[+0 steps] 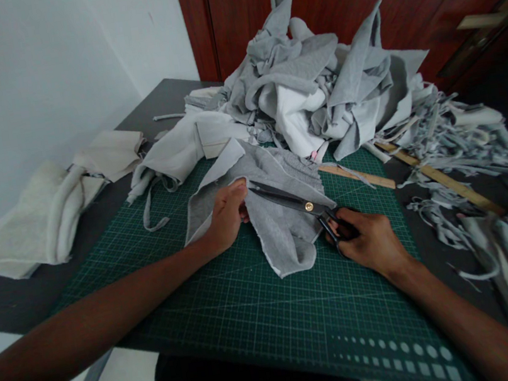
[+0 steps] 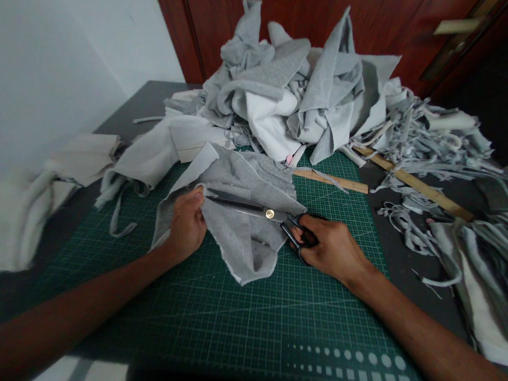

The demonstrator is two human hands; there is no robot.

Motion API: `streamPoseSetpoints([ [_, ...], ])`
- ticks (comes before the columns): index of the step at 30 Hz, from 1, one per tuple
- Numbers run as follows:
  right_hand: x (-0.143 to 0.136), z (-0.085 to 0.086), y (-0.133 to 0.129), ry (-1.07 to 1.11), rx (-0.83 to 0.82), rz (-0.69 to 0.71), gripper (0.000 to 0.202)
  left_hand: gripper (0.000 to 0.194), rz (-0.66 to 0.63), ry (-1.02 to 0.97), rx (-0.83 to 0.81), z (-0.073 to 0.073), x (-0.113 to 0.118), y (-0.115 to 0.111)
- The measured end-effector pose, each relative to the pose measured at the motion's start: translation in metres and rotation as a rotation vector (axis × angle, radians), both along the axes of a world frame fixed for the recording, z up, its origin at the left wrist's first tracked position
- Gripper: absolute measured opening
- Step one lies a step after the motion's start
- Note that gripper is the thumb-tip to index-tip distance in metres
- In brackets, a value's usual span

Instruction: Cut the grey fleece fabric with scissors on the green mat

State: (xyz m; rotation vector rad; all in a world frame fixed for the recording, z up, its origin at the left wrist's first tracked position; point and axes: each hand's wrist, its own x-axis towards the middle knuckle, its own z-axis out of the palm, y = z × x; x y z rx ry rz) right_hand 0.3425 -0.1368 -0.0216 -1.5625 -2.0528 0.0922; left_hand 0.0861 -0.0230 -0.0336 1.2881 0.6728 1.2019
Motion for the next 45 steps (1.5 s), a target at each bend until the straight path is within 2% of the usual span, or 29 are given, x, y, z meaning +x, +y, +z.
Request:
streamPoseSetpoints([
  [8,0.001,0.008,-0.003,-0.069,0.048,-0.030,0.017,0.037,0.018,0.130,-0.003,0.004,0.000,0.000],
  [13,0.002,0.009,-0.004,-0.117,0.079,-0.055,0.015,0.038,0.023,0.155,0.117,0.015,0.001,-0.005],
  [21,-0.002,0.001,-0.004,-0.002,-0.042,-0.032,0.014,0.040,0.094,0.239,0.251,0.012,0.000,-0.007],
  [28,-0.002,0.002,-0.004,0.034,-0.038,-0.016,0.019,0.035,-0.017,0.148,0.054,0.015,0.004,-0.014],
  [34,-0.002,0.001,-0.003,0.046,-0.057,-0.021,0.018,0.035,-0.082,0.066,-0.040,0.012,0.006,-0.014],
  [37,-0.002,0.002,-0.003,0.035,-0.046,-0.012,0.017,0.035,-0.081,0.059,-0.036,0.011,0.006,-0.015],
  [42,-0.003,0.005,-0.003,-0.005,-0.010,-0.041,0.017,0.035,-0.004,0.110,0.002,0.013,0.006,-0.017],
  [45,0.000,0.006,-0.002,-0.035,0.008,-0.048,0.012,0.036,-0.028,0.084,-0.031,0.012,0.006,-0.016],
])
